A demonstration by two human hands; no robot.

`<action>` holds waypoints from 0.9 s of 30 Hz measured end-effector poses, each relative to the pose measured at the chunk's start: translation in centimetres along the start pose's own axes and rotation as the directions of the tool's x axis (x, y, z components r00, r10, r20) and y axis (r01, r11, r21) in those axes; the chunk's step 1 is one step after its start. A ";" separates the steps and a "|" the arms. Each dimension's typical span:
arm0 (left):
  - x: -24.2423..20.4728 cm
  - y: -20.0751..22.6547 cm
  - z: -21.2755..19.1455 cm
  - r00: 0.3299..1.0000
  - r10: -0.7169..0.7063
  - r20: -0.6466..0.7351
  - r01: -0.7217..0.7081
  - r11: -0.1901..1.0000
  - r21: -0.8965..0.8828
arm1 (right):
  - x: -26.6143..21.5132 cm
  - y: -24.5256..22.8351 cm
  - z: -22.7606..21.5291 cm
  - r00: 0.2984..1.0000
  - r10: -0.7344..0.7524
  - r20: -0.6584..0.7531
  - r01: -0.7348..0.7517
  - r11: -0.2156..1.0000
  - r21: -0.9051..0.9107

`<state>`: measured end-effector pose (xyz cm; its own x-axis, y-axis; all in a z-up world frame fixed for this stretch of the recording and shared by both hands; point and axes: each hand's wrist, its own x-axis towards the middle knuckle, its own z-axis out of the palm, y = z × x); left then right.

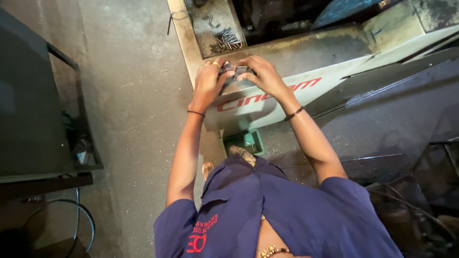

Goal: The person sorts small metal fasteners on a machine table, picking them up and placing them into a green bin. The person repeatedly handles the fasteners one at a time or in small groups, moving them from the table surface into the bin.

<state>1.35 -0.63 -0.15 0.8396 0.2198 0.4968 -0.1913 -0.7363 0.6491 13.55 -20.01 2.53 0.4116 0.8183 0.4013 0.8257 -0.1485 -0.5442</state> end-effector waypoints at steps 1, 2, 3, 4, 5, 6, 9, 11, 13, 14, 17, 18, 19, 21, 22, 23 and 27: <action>0.2 0.1 -0.1 1.000 0.014 -0.009 -0.014 0.999 -0.036 | 0.4 -0.2 -0.1 0.999 -0.033 -0.018 0.033 0.999 0.032; 0.2 0.1 -0.2 1.000 0.022 -0.008 -0.022 0.999 -0.029 | 0.6 -0.4 -0.1 0.998 -0.061 -0.034 0.063 0.996 0.066; 0.3 0.2 -0.2 1.000 0.030 -0.008 -0.030 0.999 -0.022 | 0.8 -0.5 -0.2 0.995 -0.089 -0.051 0.094 0.991 0.100; 0.2 0.3 -0.3 0.999 0.036 -0.007 -0.036 0.999 -0.015 | 0.9 -0.7 -0.2 0.997 -0.070 -0.042 0.074 0.993 0.092; 0.1 0.4 -0.3 0.999 0.036 -0.008 -0.036 0.999 0.026 | 1.0 -0.8 -0.3 0.998 -0.051 -0.033 0.054 0.995 0.084; 0.0 0.6 -0.3 0.999 0.034 -0.007 -0.034 0.997 0.065 | 1.1 -0.9 -0.3 0.999 -0.030 -0.023 0.032 0.997 0.076; -0.3 1.0 -0.3 0.998 0.066 -0.020 -0.062 0.985 0.162 | 1.1 -0.9 -0.3 0.999 -0.036 -0.013 0.037 0.999 0.006; -0.2 1.1 -0.4 0.996 0.078 -0.040 -0.068 0.973 0.219 | 1.1 -0.8 -0.1 0.995 -0.053 -0.082 0.051 0.998 -0.023; -0.1 1.3 -0.3 0.995 0.069 -0.069 -0.048 0.961 0.271 | 1.1 -0.9 -0.2 0.992 -0.028 -0.122 0.026 0.999 -0.019; -0.2 1.4 -0.5 0.998 0.051 -0.041 -0.039 0.965 0.259 | 1.1 -0.6 -0.1 0.992 0.006 -0.126 -0.005 1.000 0.001; -0.2 1.8 -0.9 1.000 0.009 0.026 -0.016 0.966 0.259 | 0.7 0.1 -0.4 0.993 0.083 -0.079 -0.073 0.990 0.120; -0.2 2.0 -0.9 0.999 0.003 0.041 -0.015 0.960 0.281 | 0.5 0.1 -0.7 0.993 0.105 -0.053 -0.094 0.981 0.167; -0.2 2.2 -0.9 0.998 -0.003 0.055 -0.014 0.953 0.304 | 0.2 0.1 -1.0 0.997 0.080 0.001 -0.080 0.990 0.119; 0.0 2.7 -1.1 0.998 0.016 0.059 -0.034 0.946 0.321 | -0.3 -0.2 -1.5 0.993 0.039 0.109 -0.042 0.999 0.026; 0.0 2.9 -1.2 0.998 0.024 0.061 -0.042 0.944 0.328 | -0.6 -0.4 -1.6 0.992 -0.012 0.125 0.015 1.000 -0.025; 0.0 3.0 -1.4 0.996 0.025 0.089 -0.052 0.948 0.314 | -0.7 -0.7 -1.8 0.988 -0.061 0.145 0.072 0.995 -0.074; -0.3 3.3 -2.0 0.983 0.116 0.145 -0.154 0.944 0.290 | -0.8 -1.5 -2.2 0.959 -0.197 0.203 0.231 0.960 -0.158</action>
<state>-0.49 -1.89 3.01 0.8765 0.0380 0.4800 -0.1624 -0.9151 0.3691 12.81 -21.63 4.69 0.1539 0.9267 0.3429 0.9487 -0.0417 -0.3133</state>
